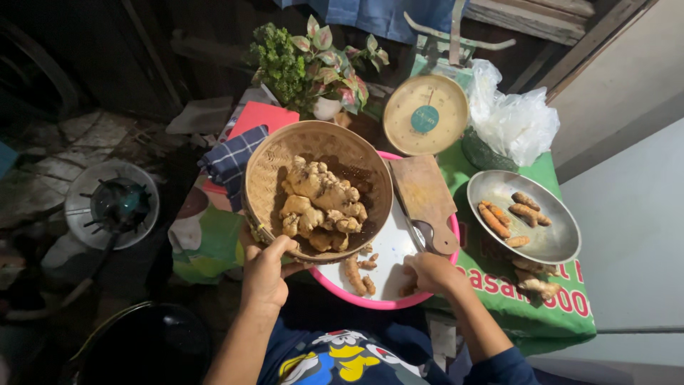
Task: The person wipes a pink tray, then uses a knife to peel and chop ginger and turmeric on a wooden cutting board. The chopped pieces are placed into a woven basket. The person handles the root vegetables one at a time and transfers them between containers.
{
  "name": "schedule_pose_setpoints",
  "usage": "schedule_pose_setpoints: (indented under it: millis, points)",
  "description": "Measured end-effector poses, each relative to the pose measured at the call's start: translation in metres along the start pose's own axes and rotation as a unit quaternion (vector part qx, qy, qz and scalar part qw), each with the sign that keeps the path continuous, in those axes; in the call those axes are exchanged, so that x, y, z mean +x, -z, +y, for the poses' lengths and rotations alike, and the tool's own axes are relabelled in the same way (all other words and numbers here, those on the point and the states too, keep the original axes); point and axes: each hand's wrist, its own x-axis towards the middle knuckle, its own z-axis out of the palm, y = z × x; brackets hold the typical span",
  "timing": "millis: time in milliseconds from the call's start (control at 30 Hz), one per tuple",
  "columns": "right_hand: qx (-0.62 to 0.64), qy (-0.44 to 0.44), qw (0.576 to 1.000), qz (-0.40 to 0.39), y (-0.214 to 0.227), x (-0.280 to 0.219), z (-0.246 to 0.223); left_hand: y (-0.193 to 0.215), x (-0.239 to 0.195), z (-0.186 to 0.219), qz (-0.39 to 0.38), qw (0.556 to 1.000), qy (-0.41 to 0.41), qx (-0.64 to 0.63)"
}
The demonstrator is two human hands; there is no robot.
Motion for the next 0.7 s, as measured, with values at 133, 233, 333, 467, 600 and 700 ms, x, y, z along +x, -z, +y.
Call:
schedule_pose_setpoints:
  millis: [133,233,333,467,600,700]
  points:
    - [0.089,0.01,0.995,0.05,0.003,0.028,0.007,0.004,0.005,-0.006,-0.006,1.0,0.001,0.002]
    - [0.134,0.164,0.951,0.224,0.01,0.051,-0.013,0.002,0.005,-0.009,-0.015,1.0,0.003,-0.015]
    - [0.101,0.223,0.938,0.246,0.023,0.063,-0.066,-0.003,0.0,-0.004,-0.003,1.0,0.007,-0.003]
    - [0.232,0.009,0.973,0.022,0.034,0.028,-0.126,-0.009,-0.009,0.008,0.0,1.0,0.0,0.011]
    - [0.241,-0.067,0.967,0.051,0.028,0.016,-0.151,-0.013,-0.011,0.012,0.006,1.0,0.002,0.01]
    - [0.164,0.032,0.952,0.256,0.007,0.03,-0.149,-0.013,-0.01,0.011,-0.003,1.0,0.002,0.007]
